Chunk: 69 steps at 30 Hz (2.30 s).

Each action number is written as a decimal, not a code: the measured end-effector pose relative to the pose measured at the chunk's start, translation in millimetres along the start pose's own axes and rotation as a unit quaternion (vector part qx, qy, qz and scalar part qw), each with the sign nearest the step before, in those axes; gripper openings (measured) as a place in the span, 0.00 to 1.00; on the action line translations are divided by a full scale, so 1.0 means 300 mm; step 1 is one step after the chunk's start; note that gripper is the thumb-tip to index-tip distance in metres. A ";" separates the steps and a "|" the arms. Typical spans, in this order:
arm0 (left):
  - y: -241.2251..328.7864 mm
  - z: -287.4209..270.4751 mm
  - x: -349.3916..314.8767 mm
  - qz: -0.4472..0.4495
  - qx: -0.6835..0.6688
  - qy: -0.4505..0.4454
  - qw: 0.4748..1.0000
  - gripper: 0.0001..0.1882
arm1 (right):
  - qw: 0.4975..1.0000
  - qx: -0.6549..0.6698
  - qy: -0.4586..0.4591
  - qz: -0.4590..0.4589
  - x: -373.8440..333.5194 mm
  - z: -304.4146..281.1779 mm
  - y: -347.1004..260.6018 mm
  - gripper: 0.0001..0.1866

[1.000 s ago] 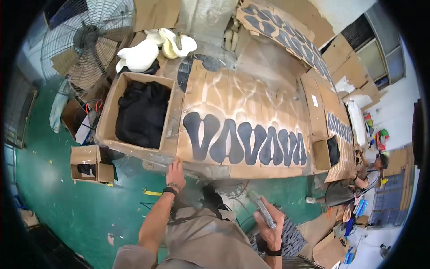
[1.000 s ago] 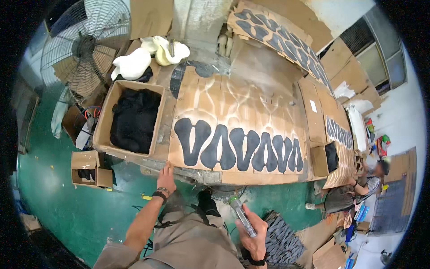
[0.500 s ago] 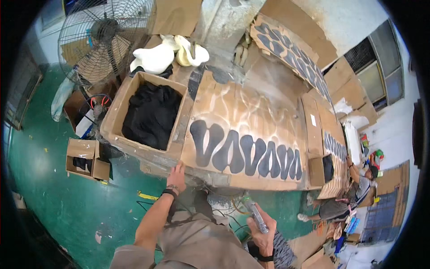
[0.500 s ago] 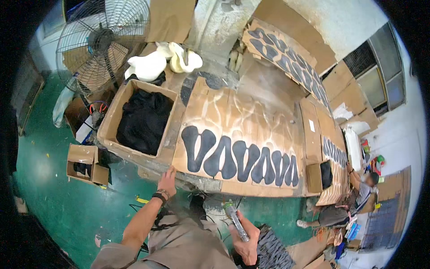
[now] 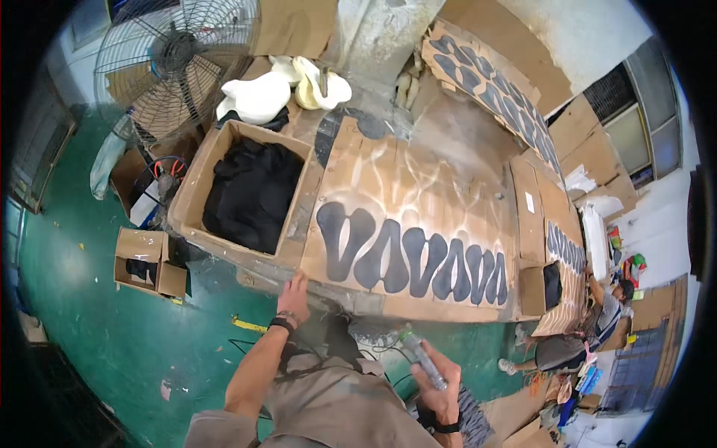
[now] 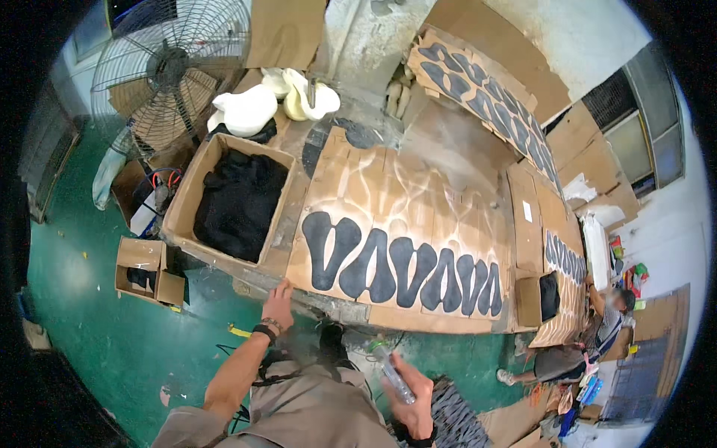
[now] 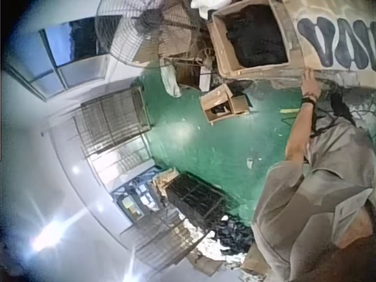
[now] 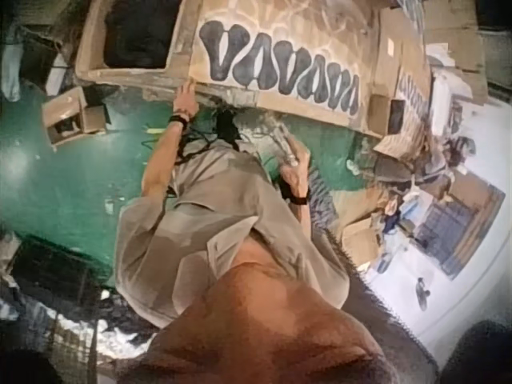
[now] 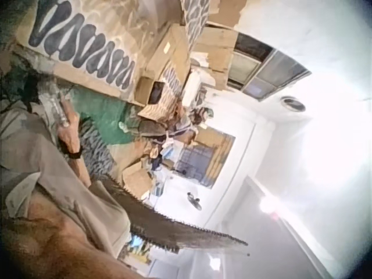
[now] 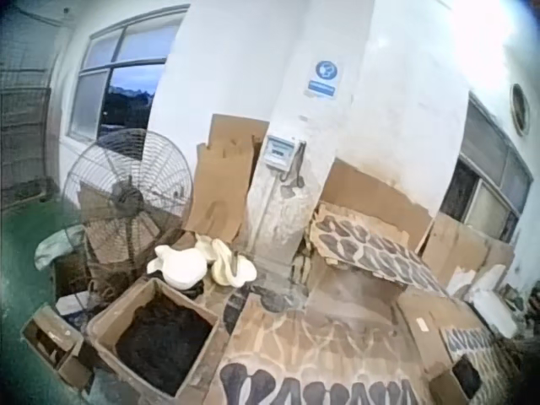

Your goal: Apply adhesive to black foam paddings and place them onto marked areas on cardboard templates.

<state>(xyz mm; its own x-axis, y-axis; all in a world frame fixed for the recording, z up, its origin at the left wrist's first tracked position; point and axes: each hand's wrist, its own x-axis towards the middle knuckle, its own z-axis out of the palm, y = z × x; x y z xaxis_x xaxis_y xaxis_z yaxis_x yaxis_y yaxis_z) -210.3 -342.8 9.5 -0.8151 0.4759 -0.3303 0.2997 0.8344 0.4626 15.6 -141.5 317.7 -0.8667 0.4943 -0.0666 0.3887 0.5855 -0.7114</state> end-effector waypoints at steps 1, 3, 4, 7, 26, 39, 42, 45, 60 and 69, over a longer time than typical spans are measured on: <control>-0.018 0.021 0.003 -0.001 0.004 -0.007 1.000 0.44 | 1.000 0.003 -0.002 0.007 -0.003 -0.004 0.011 0.26; -0.082 0.070 0.028 0.009 0.024 0.043 0.999 0.41 | 0.999 0.007 -0.039 -0.017 0.001 -0.014 0.037 0.28; -0.074 0.070 0.032 0.015 0.026 0.037 0.999 0.41 | 0.999 0.003 -0.050 -0.015 -0.004 -0.026 0.037 0.28; -0.068 0.069 0.050 0.015 0.004 0.020 1.000 0.39 | 0.998 0.035 -0.044 0.039 -0.028 -0.035 0.066 0.27; 0.143 -0.292 0.027 0.033 -0.293 0.221 0.930 0.14 | 0.998 0.014 -0.035 0.041 0.030 0.027 0.255 0.30; -0.203 -0.461 0.355 0.039 0.036 0.411 0.910 0.09 | 0.996 0.058 0.046 0.049 0.100 -0.037 0.147 0.30; -0.147 -0.416 0.368 0.026 0.085 0.403 0.911 0.07 | 0.998 0.043 0.039 0.013 0.102 -0.073 0.150 0.30; -0.138 -0.415 0.378 0.021 0.098 0.410 0.907 0.07 | 0.994 0.053 0.033 0.084 0.097 -0.069 0.180 0.29; -0.113 -0.484 0.365 -0.032 0.078 0.369 0.925 0.16 | 0.984 -0.103 -0.032 0.140 0.331 0.350 0.730 0.26; -0.067 -0.571 0.526 0.006 0.184 0.352 0.918 0.13 | 0.960 -0.148 -0.088 0.219 0.375 0.399 0.807 0.20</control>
<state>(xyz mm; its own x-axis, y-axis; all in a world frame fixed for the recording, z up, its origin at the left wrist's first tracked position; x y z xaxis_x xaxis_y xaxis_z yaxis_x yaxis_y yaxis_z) -429.9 -332.2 89.2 -0.8903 0.2964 0.3457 0.3524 0.9293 0.1106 -25.1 -21.2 54.1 -0.6289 0.6335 -0.4507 0.7774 0.5162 -0.3594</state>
